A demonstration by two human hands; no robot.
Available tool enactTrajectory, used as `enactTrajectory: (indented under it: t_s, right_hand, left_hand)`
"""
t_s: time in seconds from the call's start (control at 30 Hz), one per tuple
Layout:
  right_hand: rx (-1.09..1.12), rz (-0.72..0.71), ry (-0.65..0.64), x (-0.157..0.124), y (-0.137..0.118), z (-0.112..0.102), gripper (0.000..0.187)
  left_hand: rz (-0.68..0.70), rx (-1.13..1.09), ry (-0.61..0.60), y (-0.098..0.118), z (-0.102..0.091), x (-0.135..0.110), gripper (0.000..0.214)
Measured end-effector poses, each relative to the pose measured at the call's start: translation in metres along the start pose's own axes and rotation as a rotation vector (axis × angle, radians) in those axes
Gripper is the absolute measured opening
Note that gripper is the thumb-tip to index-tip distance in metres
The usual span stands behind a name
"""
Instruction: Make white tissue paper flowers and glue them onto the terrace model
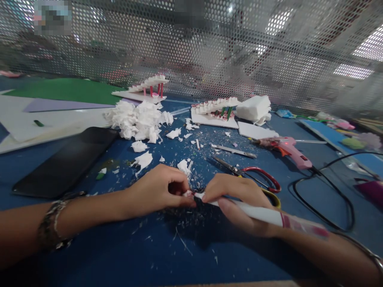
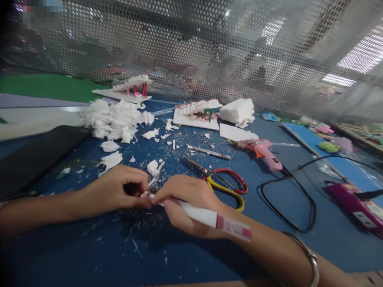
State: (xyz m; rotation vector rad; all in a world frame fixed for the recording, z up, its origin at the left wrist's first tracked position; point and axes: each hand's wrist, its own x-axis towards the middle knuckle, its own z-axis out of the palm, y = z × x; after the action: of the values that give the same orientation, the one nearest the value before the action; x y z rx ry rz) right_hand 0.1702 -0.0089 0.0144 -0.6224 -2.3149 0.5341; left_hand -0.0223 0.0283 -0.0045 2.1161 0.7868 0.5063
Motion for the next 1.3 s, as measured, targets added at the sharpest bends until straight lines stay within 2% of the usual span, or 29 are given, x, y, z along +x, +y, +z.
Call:
enactTrajectory:
  t_s: [0.1, 0.27, 0.4, 0.57, 0.7, 0.83, 0.93, 1.03, 1.17, 1.3]
  right_hand:
    - [0.016, -0.04, -0.023, -0.0002, 0.0007, 0.0, 0.021]
    - [-0.027, -0.002, 0.024, -0.0008, -0.0002, -0.0015, 0.022]
    - [-0.018, -0.032, -0.025, -0.001, -0.0009, -0.0017, 0.022]
    - [0.003, -0.008, 0.051, -0.0012, -0.0013, -0.0001, 0.022]
    - [-0.014, -0.031, 0.021, -0.0008, -0.0008, 0.0003, 0.021]
    - [0.006, -0.008, 0.048, -0.0004, -0.001, 0.0006, 0.021]
    - [0.028, -0.03, 0.008, 0.0, -0.0019, 0.0024, 0.021]
    - [-0.019, -0.008, -0.013, -0.0002, -0.0022, 0.0033, 0.021]
    - [-0.059, 0.052, 0.029, 0.0003, -0.0025, 0.0025, 0.021]
    - [-0.042, 0.027, 0.002, 0.0016, -0.0026, 0.0034, 0.02]
  left_hand:
    - [-0.023, -0.034, -0.006, -0.0001, -0.0007, -0.0001, 0.02]
    - [-0.035, -0.042, -0.009, 0.0004, 0.0001, 0.0, 0.022]
    - [-0.035, -0.063, -0.019, 0.0001, 0.0011, 0.0001, 0.02]
    - [-0.009, -0.068, -0.019, 0.0004, 0.0005, -0.0002, 0.022]
    - [0.082, -0.003, -0.027, 0.0019, -0.0004, 0.0001, 0.021]
    - [0.121, 0.073, 0.02, 0.0011, 0.0011, 0.001, 0.021]
    - [0.152, 0.129, 0.049, -0.0006, 0.0033, 0.0016, 0.02]
    - [0.153, 0.17, 0.077, -0.0011, 0.0043, 0.0015, 0.017]
    - [0.138, 0.185, 0.111, -0.0003, 0.0042, 0.0007, 0.018]
    - [0.126, 0.194, 0.102, 0.0007, 0.0049, 0.0012, 0.015]
